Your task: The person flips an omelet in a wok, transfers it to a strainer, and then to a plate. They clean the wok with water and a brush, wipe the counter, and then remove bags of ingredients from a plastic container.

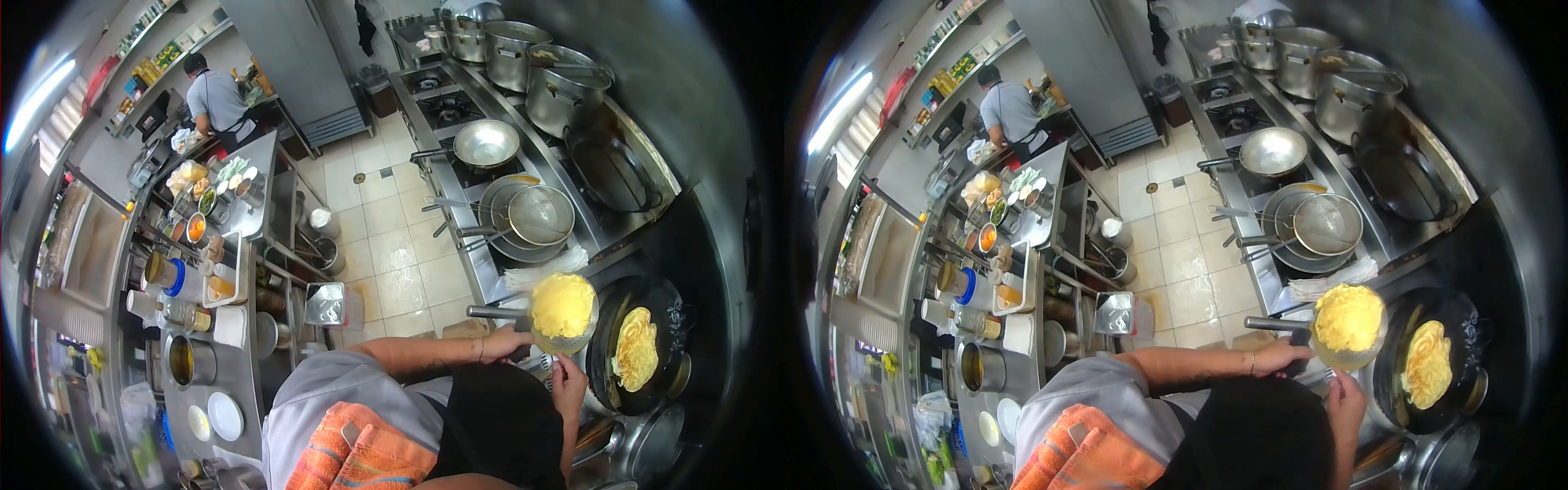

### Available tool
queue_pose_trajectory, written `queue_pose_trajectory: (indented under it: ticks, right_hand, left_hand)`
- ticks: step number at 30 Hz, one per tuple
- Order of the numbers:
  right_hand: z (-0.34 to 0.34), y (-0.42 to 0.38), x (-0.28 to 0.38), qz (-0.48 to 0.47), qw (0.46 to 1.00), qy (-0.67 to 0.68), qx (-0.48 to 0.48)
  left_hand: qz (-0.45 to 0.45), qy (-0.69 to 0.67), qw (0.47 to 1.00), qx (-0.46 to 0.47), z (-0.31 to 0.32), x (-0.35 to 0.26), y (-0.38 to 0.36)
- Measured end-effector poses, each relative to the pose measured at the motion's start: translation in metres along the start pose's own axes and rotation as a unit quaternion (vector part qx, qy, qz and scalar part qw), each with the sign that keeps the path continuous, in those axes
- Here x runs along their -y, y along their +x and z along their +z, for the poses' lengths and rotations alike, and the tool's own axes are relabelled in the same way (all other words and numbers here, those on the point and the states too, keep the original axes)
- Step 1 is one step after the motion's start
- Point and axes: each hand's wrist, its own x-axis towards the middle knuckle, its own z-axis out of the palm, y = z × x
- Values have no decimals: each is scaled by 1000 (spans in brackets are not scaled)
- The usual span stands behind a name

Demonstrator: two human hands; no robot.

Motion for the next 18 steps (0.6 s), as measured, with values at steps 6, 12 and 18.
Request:
queue_pose_trajectory:
  ticks: [6, 12, 18]
  right_hand:
    - [0, 1, -4, -22, 999, -23, 1]
    - [0, -2, -2, -5, 1000, -12, 4]
    - [-12, -15, -5, -25, 999, -29, -25]
  left_hand:
    - [-2, 4, 1000, 5, -1, -4, -5]
    - [-14, -5, 1000, 11, -3, -1, -5]
    - [-52, 108, 993, 8, 3, -11, -7]
